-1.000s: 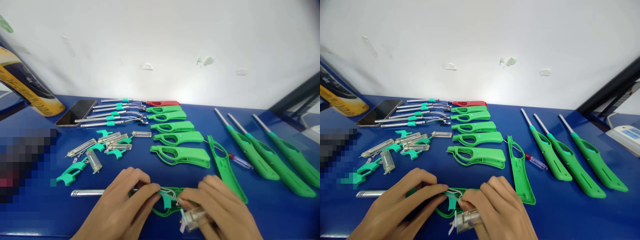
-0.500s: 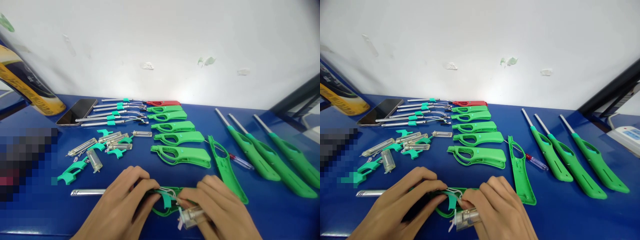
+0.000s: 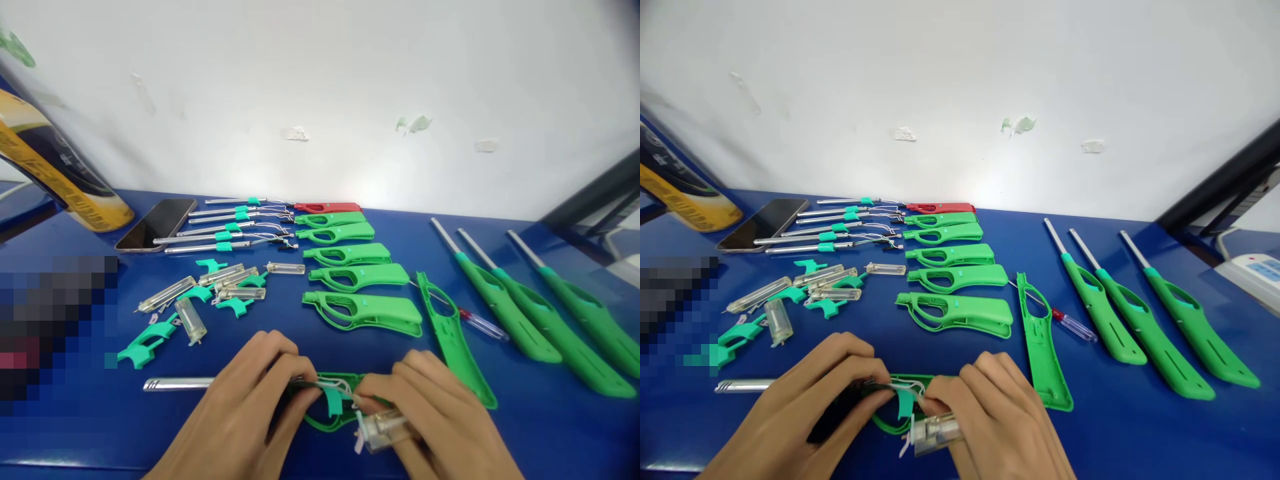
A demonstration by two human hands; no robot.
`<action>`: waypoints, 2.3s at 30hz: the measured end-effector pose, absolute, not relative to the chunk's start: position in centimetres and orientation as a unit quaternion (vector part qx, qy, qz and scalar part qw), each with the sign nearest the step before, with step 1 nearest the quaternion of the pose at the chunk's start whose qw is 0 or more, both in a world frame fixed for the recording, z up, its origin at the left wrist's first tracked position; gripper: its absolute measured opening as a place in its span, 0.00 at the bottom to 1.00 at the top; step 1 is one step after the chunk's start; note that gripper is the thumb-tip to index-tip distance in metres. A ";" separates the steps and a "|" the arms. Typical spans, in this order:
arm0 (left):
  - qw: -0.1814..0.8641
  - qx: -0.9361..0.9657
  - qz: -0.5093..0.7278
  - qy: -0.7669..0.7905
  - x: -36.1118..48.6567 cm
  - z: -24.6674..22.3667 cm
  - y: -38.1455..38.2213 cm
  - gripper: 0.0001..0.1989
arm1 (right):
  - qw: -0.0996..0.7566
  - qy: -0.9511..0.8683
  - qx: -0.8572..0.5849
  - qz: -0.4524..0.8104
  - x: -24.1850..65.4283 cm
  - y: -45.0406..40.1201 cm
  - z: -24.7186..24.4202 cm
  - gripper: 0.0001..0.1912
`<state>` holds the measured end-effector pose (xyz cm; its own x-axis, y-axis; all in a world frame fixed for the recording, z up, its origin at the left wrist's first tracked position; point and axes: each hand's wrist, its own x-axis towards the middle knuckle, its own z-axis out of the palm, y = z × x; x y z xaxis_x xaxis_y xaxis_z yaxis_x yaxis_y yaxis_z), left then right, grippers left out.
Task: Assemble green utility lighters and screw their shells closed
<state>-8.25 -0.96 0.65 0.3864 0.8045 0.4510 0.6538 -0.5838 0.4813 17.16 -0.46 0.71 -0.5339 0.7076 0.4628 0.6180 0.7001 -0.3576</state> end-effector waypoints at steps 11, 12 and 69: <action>0.051 0.847 0.339 0.407 -8.3 0.7 -1.0 0.10 | 0.282 -0.876 -0.386 0.067 17.4 -0.5 0.6 0.07; 0.054 0.846 0.337 0.409 -8.4 0.6 -1.1 0.10 | 0.283 -0.876 -0.386 0.062 17.4 -0.4 0.6 0.07; -0.030 0.861 0.307 0.404 -7.3 1.0 -1.0 0.16 | 0.328 -0.824 -0.461 0.037 17.3 -0.8 0.8 0.05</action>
